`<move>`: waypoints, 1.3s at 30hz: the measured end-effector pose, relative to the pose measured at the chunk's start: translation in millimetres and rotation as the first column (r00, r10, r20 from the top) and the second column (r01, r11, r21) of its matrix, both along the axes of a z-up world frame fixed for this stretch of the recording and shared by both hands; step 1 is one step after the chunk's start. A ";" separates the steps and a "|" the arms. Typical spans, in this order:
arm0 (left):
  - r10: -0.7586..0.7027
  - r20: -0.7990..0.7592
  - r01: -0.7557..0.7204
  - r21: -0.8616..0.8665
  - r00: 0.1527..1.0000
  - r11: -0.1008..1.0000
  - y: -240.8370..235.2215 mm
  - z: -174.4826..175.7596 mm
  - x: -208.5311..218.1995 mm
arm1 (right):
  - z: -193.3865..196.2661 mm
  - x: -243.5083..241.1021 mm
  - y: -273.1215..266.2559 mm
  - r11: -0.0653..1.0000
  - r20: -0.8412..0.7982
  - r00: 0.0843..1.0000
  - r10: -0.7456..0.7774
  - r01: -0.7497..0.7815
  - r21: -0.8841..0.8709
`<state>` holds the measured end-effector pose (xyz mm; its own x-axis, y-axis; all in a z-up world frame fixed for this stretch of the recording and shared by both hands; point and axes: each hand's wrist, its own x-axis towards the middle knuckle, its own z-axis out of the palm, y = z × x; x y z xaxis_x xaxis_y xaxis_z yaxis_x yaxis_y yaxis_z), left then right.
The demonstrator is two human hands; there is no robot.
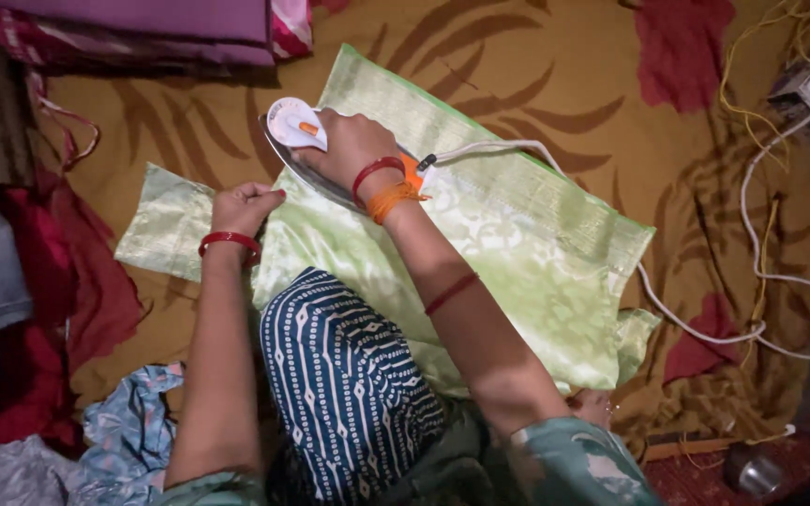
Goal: Ironing a piece of green patterned silk-like fabric on a bed.
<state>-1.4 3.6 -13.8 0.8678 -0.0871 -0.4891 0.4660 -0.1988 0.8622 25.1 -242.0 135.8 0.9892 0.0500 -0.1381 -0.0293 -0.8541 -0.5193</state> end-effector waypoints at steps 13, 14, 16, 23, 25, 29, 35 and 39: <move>0.009 -0.023 -0.008 0.064 1.000 0.998 -5.8 14.9 -1.8 | 4.9 -66.9 -1.6 0.996 -0.027 1.000 0.008 -0.005 0.095; 0.011 -0.012 -0.010 0.054 1.000 0.998 -4.7 12.8 -2.7 | 5.4 -67.8 -1.0 0.997 -0.044 0.999 0.000 0.004 0.075; 0.015 -0.004 -0.015 0.045 1.000 0.999 -4.2 12.0 -2.4 | 2.0 -66.0 -0.5 0.998 -0.066 0.998 -0.007 0.011 0.055; 0.023 -0.055 -0.019 0.061 0.998 0.998 -3.9 14.1 -3.1 | -5.2 -35.1 7.9 0.999 -0.015 1.000 -0.018 0.019 0.044; 0.023 -0.057 -0.019 0.063 0.998 0.998 -3.6 12.6 -0.1 | -6.5 -20.8 10.7 1.000 -0.003 1.000 -0.011 0.011 0.006; 0.020 -0.079 -0.016 0.051 0.997 0.999 -3.6 17.4 1.6 | -0.5 -7.2 17.0 1.000 -0.010 1.000 -0.024 0.025 0.011; -0.030 -0.031 0.032 0.069 0.999 0.997 2.5 1.0 2.8 | 1.3 -37.4 13.9 0.994 0.025 0.997 -0.077 0.075 0.074; -0.024 -0.028 0.026 0.060 0.999 0.998 -3.1 9.4 1.0 | -0.6 -71.0 3.3 0.995 -0.009 0.998 -0.057 0.058 0.083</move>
